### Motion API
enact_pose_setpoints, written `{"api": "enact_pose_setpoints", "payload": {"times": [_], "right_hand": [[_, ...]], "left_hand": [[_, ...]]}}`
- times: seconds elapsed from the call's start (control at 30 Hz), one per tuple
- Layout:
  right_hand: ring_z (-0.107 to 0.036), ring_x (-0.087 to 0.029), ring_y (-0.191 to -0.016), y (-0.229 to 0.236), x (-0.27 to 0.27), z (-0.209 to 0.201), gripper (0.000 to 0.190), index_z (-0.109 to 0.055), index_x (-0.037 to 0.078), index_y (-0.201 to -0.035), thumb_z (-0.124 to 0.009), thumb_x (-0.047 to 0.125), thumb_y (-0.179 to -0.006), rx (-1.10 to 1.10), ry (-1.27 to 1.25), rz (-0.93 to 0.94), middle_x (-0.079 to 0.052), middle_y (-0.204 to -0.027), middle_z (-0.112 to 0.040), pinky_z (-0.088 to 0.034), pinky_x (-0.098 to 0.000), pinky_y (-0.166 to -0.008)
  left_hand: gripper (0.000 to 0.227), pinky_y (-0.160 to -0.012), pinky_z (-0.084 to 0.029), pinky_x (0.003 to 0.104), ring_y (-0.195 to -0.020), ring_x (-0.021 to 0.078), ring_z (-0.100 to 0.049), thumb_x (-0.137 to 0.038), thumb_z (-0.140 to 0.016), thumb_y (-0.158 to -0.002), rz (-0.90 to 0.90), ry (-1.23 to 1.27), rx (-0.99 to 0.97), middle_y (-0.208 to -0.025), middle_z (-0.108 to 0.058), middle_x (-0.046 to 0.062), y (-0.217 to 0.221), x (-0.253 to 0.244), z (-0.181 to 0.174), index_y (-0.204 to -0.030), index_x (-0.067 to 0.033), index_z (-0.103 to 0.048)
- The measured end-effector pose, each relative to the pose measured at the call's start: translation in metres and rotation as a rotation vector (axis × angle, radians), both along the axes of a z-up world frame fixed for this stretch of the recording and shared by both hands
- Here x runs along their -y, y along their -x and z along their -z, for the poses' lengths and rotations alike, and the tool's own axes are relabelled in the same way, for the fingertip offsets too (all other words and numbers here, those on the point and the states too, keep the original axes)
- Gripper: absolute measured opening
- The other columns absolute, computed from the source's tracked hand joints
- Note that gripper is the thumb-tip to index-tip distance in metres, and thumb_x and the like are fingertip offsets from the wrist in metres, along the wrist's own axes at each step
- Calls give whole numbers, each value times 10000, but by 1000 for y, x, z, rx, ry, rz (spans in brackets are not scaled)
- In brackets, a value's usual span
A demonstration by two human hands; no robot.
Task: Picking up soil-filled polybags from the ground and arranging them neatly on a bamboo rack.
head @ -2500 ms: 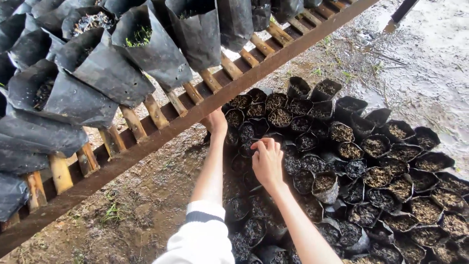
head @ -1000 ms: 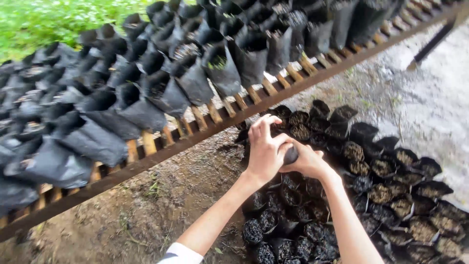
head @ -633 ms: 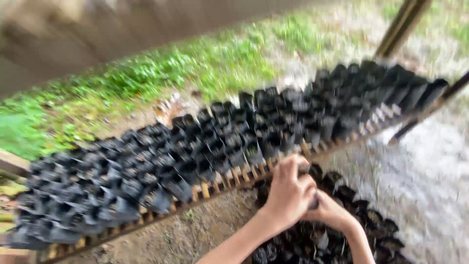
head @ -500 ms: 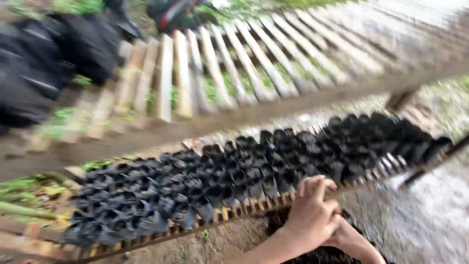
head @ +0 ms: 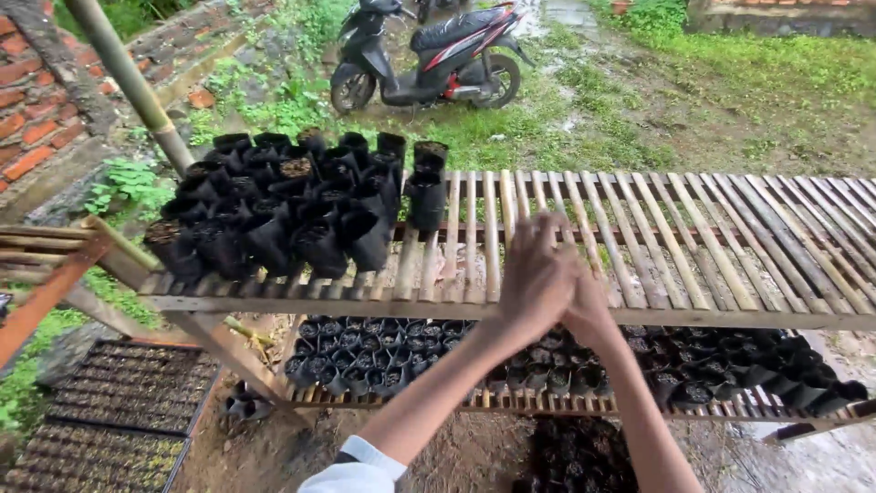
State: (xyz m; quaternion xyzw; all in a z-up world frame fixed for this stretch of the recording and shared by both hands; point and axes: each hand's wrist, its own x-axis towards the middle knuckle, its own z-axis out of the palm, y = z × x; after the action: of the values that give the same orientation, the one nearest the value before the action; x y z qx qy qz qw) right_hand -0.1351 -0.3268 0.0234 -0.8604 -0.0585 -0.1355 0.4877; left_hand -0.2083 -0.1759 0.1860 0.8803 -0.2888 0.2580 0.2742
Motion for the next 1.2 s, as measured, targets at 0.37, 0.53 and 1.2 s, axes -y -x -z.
{"api": "enact_pose_setpoints", "payload": {"times": [0.37, 0.53, 1.2], "right_hand": [[-698, -270, -932, -46, -184, -16, 492, -624, 239, -1170, -832, 373, -744, 84, -27, 142, -42, -1061, -587, -498, -431, -864], [-689, -354, -1043, -45, -219, -34, 448, -592, 154, -1147, -808, 359, -813, 40, -212, 116, -138, -1087, -604, -508, -502, -928], [-644, -384, -1191, -111, -226, 7, 715, -540, 172, -1273, -891, 447, -714, -20, -186, 89, -165, -1152, -721, -466, -514, -1030]], "left_hand": [[90, -1018, -427, 517, -1269, 381, -479, -138, -793, -780, -301, 182, 171, -1227, -498, 42, -84, -147, 46, -829, -105, -726], [675, -1119, -366, 612, -1375, 474, -381, -114, -671, -897, -248, 526, 110, -1466, -320, 221, -86, -178, 102, -1517, -137, -406], [772, -996, -511, 524, -1295, 466, -491, 0, -551, -836, -384, 357, 8, -1421, -429, 277, -162, -171, 203, -1545, 34, -248]]}}
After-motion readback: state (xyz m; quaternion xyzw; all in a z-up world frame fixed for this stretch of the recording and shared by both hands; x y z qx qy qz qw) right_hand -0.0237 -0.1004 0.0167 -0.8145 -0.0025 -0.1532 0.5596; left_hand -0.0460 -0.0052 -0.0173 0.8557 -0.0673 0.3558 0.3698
